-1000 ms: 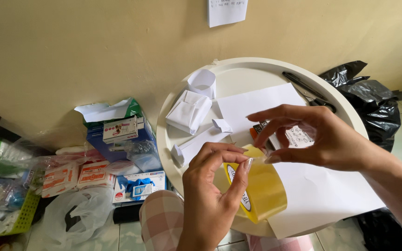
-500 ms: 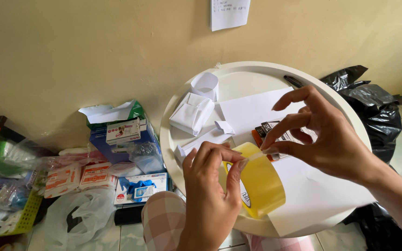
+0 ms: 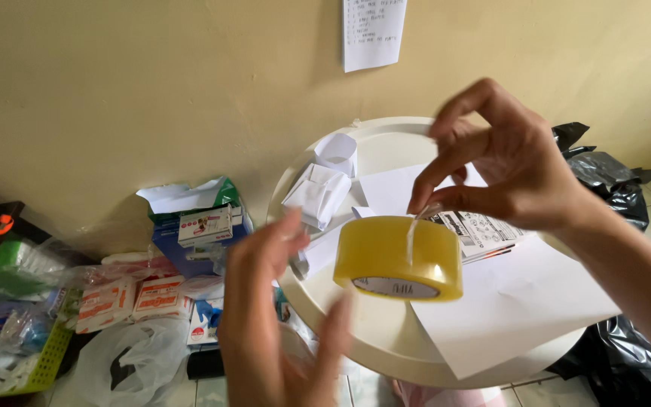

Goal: The person wraps a small boxed product in white paper on a low table, cutting tape with scissors to secure the folds.

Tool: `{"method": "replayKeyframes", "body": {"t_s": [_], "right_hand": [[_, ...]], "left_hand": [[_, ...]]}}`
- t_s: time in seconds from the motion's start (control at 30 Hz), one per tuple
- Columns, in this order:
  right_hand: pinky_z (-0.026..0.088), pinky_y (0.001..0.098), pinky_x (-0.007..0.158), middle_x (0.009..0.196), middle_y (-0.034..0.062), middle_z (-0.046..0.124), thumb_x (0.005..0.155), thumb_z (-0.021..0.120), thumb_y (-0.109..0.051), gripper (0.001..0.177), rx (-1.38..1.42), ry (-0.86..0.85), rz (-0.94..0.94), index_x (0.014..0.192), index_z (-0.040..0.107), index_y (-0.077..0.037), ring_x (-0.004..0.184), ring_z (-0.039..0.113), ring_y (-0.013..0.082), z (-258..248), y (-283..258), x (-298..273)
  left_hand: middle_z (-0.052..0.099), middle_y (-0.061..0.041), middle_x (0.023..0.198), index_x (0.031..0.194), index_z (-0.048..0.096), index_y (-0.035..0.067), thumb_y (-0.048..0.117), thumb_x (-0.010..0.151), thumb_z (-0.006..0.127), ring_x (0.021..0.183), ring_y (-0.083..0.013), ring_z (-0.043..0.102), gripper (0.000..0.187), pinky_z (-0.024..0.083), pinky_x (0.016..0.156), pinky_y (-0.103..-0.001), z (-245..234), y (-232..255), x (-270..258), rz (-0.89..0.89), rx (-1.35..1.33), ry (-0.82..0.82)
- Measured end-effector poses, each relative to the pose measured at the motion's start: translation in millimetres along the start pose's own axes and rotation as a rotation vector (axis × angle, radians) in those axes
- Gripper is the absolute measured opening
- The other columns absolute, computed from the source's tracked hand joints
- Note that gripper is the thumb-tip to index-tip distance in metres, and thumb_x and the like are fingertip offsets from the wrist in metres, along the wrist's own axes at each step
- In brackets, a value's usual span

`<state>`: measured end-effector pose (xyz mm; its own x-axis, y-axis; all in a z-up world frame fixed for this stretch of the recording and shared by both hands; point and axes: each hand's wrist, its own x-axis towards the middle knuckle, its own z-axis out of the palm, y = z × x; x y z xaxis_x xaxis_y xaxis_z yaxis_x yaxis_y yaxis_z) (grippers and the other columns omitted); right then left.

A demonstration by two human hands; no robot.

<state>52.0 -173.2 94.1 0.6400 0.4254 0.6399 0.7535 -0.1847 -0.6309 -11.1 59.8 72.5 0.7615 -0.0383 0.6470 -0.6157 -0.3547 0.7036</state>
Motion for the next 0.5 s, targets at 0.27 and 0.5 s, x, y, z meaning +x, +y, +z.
{"method": "replayKeyframes", "body": {"t_s": [0.27,0.5], "right_hand": [[0.05,0.0211,0.055,0.071,0.0049,0.071,0.072,0.072,-0.006,0.043,0.116,-0.339,0.09,0.107,0.048,-0.002,0.055,0.058,0.0088,1,-11,37],[0.048,0.0312,0.091,0.076,0.0046,0.073,0.073,0.073,-0.006,0.032,0.142,-0.604,0.112,0.102,0.06,-0.005,0.081,0.068,0.0123,-11,-4,53]], "left_hand": [[0.062,-0.007,0.112,0.106,0.059,0.011,0.024,0.088,0.063,0.115,-0.0212,0.056,0.022,0.038,0.107,-0.035,38,-64,75,-0.034,-0.953,-0.991],[0.069,-0.013,0.086,0.083,0.065,0.004,0.022,0.072,0.075,0.106,-0.0286,0.064,0.023,0.05,0.093,-0.039,65,-71,61,-0.307,-1.042,-0.976]]}}
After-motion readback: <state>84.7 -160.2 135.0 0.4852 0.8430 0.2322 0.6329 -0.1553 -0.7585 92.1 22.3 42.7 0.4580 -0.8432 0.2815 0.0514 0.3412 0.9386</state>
